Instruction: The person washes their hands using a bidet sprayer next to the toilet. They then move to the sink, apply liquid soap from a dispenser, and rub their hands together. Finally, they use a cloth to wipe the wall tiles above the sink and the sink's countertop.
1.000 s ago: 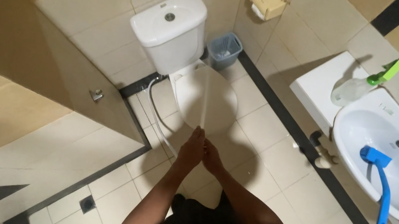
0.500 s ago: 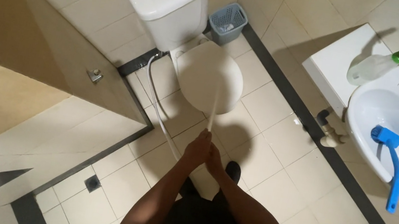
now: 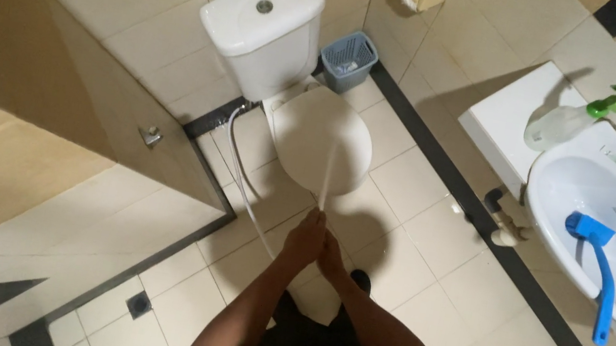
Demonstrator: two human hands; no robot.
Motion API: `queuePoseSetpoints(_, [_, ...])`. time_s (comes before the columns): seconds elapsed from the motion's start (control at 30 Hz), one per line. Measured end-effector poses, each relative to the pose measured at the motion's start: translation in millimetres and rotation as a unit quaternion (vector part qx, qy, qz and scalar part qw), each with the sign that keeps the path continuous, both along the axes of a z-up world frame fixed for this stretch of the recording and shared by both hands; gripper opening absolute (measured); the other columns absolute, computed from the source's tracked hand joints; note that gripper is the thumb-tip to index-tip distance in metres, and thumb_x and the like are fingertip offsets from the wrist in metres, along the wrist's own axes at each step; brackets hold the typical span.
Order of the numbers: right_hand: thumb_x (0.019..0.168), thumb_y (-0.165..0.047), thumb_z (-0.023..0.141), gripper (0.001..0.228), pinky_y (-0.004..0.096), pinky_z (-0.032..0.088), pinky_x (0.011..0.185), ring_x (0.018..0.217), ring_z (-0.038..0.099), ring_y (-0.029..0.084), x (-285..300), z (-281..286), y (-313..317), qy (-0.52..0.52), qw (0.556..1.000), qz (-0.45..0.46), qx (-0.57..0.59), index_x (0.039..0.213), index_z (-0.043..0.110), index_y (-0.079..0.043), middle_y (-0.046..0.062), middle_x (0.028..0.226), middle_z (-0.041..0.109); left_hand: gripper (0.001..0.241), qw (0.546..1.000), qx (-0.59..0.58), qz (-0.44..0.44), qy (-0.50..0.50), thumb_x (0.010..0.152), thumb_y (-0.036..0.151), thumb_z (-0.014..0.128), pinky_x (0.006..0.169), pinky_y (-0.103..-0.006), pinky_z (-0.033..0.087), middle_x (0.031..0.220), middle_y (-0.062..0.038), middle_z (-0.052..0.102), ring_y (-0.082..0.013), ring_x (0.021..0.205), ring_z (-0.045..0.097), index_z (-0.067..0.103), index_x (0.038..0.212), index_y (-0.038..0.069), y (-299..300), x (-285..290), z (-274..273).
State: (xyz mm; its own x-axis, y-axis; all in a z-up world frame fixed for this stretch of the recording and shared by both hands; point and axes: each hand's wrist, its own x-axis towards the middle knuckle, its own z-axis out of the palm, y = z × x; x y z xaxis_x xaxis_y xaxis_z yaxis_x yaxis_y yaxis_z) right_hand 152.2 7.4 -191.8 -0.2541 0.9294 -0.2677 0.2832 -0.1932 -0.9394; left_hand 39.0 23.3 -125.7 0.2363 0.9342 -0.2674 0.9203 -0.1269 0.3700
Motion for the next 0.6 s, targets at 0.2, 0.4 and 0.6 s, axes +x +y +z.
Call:
queuePoseSetpoints(0.2, [0.108,-0.021,0.046,0.028,0.037,0.057,0.082,0.095,0.069,0.023,9.5,9.1,9.6,-0.066,0.997,0.038,0.019,0.122,0.062,-0.003,0.012,0.11,0.072,0.054,1.0,0.023,0.008,-0.015,0.102,0.012,0.054,0.105,-0.0352,0.054,0.16,-0.023,0.036,-0.0335,0.141,0.049,0.039,0.151,-0.006,-0.4,4.9,7.9])
queuePoseSetpoints(0.4, [0.104,-0.019,0.052,0.029,0.038,0.056,0.089,0.105,0.069,0.024,6.7,30.5,21.2,-0.007,0.993,0.119,0.01,0.129,0.058,-0.005,0.014,0.12,0.07,0.053,0.988,0.026,0.125,-0.084,0.105,0.014,0.055,0.102,-0.0344,0.058,0.162,-0.025,0.033,-0.0324,0.139,0.053,0.038,0.152,-0.005,-12.7,-1.6,-2.9])
queuePoseSetpoints(0.6, [0.105,-0.022,0.052,0.03,0.036,0.061,0.062,0.078,0.074,0.023,-17.2,91.9,32.8,-0.076,0.97,0.207,-0.107,0.129,0.057,-0.004,0.015,0.104,0.075,0.059,0.967,0.012,0.237,-0.098,0.095,0.009,0.055,0.088,-0.0396,0.06,0.16,-0.024,0.032,-0.0374,0.124,0.061,0.034,0.148,-0.006,-22.6,-14.9,17.7])
